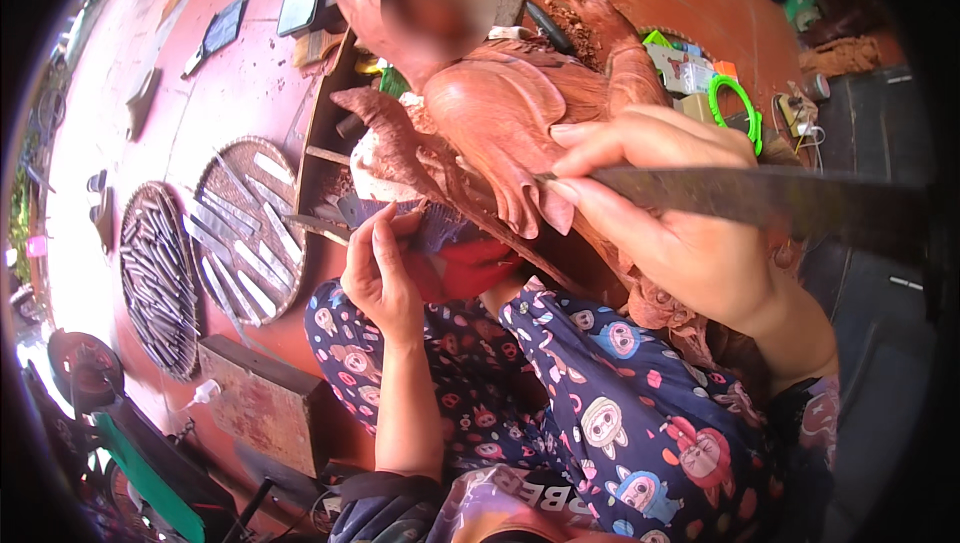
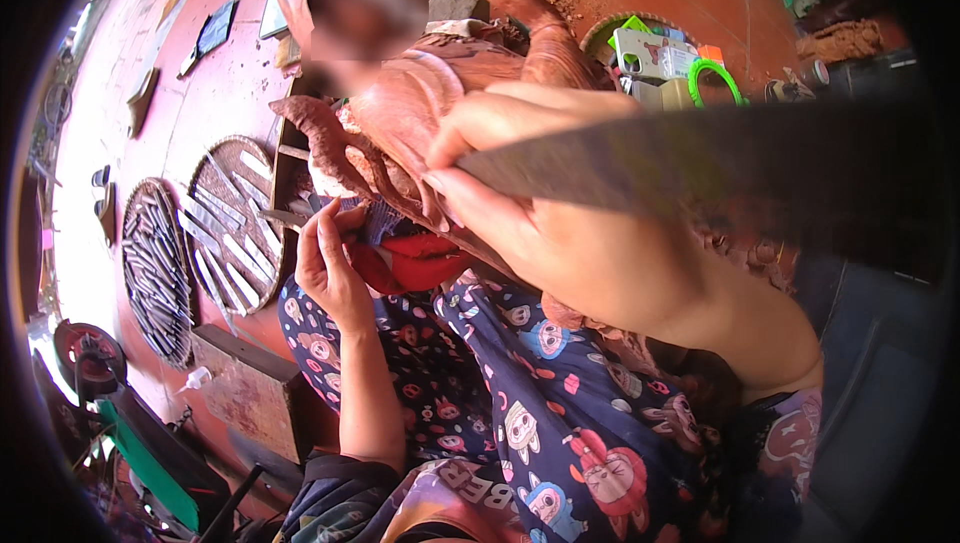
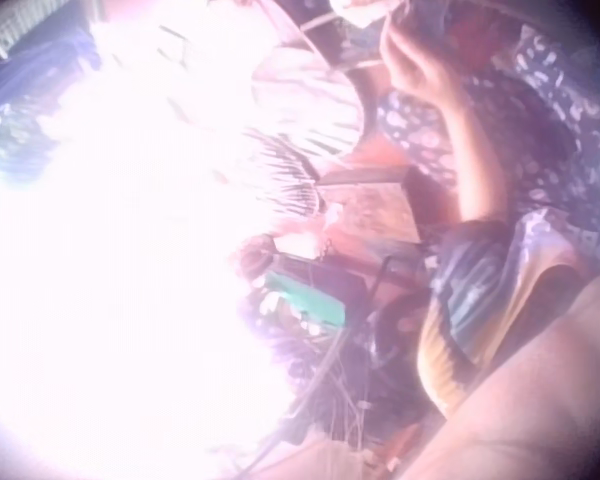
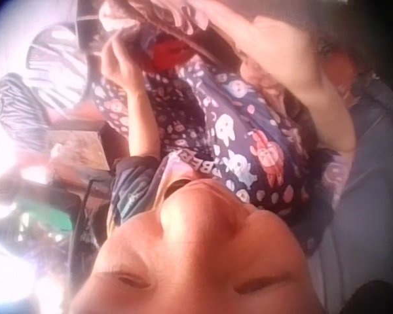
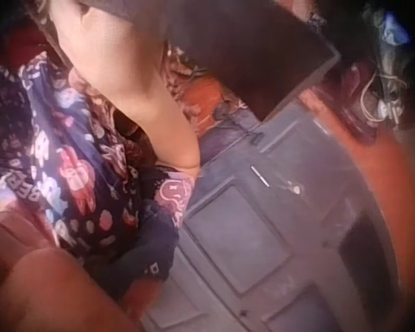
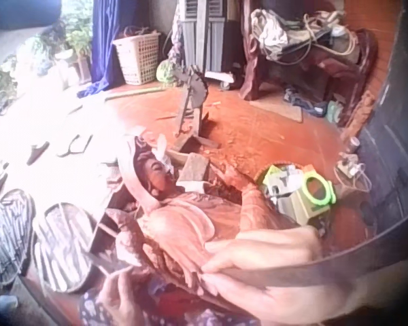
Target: The person is carving a wooden sculpture using various chisels and tools. They are seated on the floor, holding the sculpture with one hand and using the other to carefully shape and refine the details.
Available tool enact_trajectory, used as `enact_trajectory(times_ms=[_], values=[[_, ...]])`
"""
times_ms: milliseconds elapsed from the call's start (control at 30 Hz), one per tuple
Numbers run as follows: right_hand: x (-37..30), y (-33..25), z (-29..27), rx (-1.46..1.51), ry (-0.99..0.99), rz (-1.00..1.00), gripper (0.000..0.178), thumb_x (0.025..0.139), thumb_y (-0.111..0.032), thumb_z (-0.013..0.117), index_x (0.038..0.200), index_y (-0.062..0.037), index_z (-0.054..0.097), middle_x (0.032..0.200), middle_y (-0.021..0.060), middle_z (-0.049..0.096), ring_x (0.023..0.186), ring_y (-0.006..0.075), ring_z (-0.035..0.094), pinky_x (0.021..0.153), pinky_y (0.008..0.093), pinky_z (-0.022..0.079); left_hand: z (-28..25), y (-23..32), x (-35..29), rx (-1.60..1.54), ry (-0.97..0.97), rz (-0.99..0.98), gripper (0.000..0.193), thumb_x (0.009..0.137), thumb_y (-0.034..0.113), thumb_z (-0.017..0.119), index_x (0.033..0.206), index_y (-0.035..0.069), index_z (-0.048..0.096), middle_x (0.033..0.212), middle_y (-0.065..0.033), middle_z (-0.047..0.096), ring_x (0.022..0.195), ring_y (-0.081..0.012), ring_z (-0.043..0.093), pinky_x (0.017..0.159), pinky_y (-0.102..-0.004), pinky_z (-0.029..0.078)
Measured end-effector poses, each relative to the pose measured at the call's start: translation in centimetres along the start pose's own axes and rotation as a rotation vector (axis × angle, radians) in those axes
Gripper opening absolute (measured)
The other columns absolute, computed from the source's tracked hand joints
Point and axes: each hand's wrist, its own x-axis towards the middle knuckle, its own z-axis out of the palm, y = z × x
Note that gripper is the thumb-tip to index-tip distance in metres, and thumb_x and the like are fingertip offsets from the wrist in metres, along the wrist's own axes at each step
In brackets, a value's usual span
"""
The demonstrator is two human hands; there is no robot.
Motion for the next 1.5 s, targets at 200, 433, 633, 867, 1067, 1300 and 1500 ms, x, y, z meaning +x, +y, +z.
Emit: enact_trajectory(times_ms=[200,433,633,867,1067,1300,1500], values=[[0.0,-1.5,-1.4,0.168,-0.120,0.189,0.004,0.082,0.007,0.067,0.083,0.0028,0.067,0.079,0.0092,0.067,0.086,0.0214,0.071,0.094,0.0433,0.056,-0.4,0.2,0.0,0.006,-0.003,0.003,0.026,0.107,0.016,0.051,0.115,-0.003,0.067,0.094,-0.0087,0.073,0.085,-0.0100,0.066,0.077,-0.0226,0.051],[0.0,-1.9,-4.8,0.535,0.038,0.374,0.021,0.079,0.002,0.080,0.093,0.0016,0.064,0.087,0.0123,0.069,0.102,0.0313,0.071,0.094,0.0413,0.055,-0.2,0.8,-0.2,-0.066,-0.033,-0.037,0.022,0.105,0.011,0.054,0.115,-0.002,0.069,0.096,-0.0066,0.074,0.087,-0.0087,0.066,0.077,-0.0208,0.049],[0.6,-1.6,-5.3,0.621,-0.106,0.307,0.022,0.086,-0.009,0.078,0.093,0.0010,0.060,0.089,0.0130,0.064,0.093,0.0358,0.072,0.086,0.0451,0.060,-0.5,2.1,-0.2,-0.091,-0.068,-0.126,0.019,0.103,0.006,0.056,0.114,-0.002,0.069,0.092,-0.0036,0.074,0.069,-0.0009,0.054,0.063,-0.0168,0.042],[1.4,-2.4,-4.2,0.658,-0.130,0.511,0.020,0.093,-0.016,0.071,0.094,-0.0012,0.058,0.086,0.0162,0.065,0.095,0.0376,0.071,0.087,0.0495,0.059,-0.6,2.8,-0.3,-0.162,-0.111,-0.264,0.016,0.097,0.001,0.062,0.108,-0.001,0.072,0.095,-0.0092,0.074,0.085,-0.0112,0.067,0.076,-0.0251,0.052],[1.5,-1.8,-4.2,0.542,-0.185,0.551,0.021,0.088,-0.013,0.077,0.094,-0.0055,0.058,0.084,0.0130,0.065,0.100,0.0378,0.070,0.099,0.0546,0.052,-1.4,2.6,-0.2,-0.278,-0.154,-0.424,0.017,0.096,0.002,0.063,0.111,-0.001,0.071,0.100,-0.0103,0.074,0.093,-0.0138,0.068,0.083,-0.0271,0.052],[2.0,-2.3,-4.9,0.462,-0.117,0.542,0.018,0.081,0.003,0.074,0.094,-0.0022,0.062,0.082,0.0116,0.067,0.086,0.0312,0.072,0.095,0.0579,0.054,-1.5,2.1,-0.3,-0.358,-0.187,-0.402,0.020,0.091,-0.003,0.065,0.111,-0.002,0.070,0.102,-0.0124,0.074,0.096,-0.0180,0.070,0.088,-0.0300,0.052],[1.6,-2.2,-5.9,0.417,-0.101,0.655,0.018,0.086,-0.005,0.074,0.097,-0.0026,0.061,0.082,0.0122,0.067,0.089,0.0352,0.073,0.087,0.0500,0.058,-1.8,2.0,-0.4,-0.388,-0.202,-0.398,0.024,0.088,-0.005,0.067,0.112,-0.003,0.069,0.103,-0.0131,0.073,0.094,-0.0175,0.070,0.085,-0.0283,0.053]])
